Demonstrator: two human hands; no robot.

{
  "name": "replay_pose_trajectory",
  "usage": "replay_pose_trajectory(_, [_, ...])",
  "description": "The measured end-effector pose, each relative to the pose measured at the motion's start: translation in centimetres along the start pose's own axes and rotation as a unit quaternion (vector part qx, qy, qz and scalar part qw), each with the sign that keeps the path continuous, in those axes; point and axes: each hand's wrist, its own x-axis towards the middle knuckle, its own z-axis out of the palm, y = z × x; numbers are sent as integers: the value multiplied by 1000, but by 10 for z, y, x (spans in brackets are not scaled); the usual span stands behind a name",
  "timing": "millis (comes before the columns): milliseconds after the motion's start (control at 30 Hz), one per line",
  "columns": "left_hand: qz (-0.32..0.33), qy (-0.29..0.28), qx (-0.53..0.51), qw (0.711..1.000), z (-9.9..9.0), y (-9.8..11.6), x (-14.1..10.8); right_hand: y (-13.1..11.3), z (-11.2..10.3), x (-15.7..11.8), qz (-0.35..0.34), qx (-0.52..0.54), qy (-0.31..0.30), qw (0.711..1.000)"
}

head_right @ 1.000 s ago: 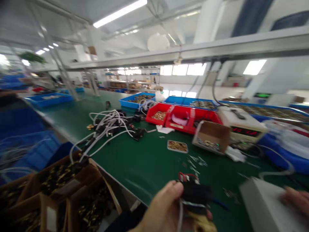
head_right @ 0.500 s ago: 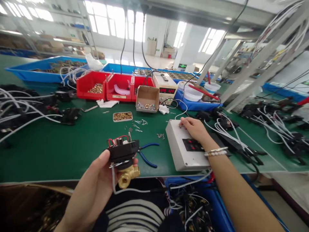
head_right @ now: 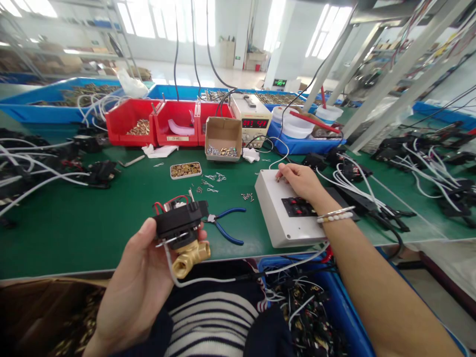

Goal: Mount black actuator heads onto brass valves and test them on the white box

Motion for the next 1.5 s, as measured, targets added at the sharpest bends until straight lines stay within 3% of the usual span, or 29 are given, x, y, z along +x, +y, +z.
replay_pose_trajectory(667, [-17, 9, -7, 1000, 3, 2, -2, 1, 1, 0, 4, -14, 13, 1000])
replay_pose_trajectory(1000, [29, 32, -10, 999, -1, -2, 1, 5, 1, 1, 0, 5, 9, 1000])
replay_pose_trajectory(1200, [-60, 73, -52, 994, 4, 5, 4, 11, 3, 7, -7, 42, -3, 999])
replay_pose_trajectory(1500, [-104, 52, -78, 990, 7, 7, 0, 17, 3, 6, -19, 57, 12, 998])
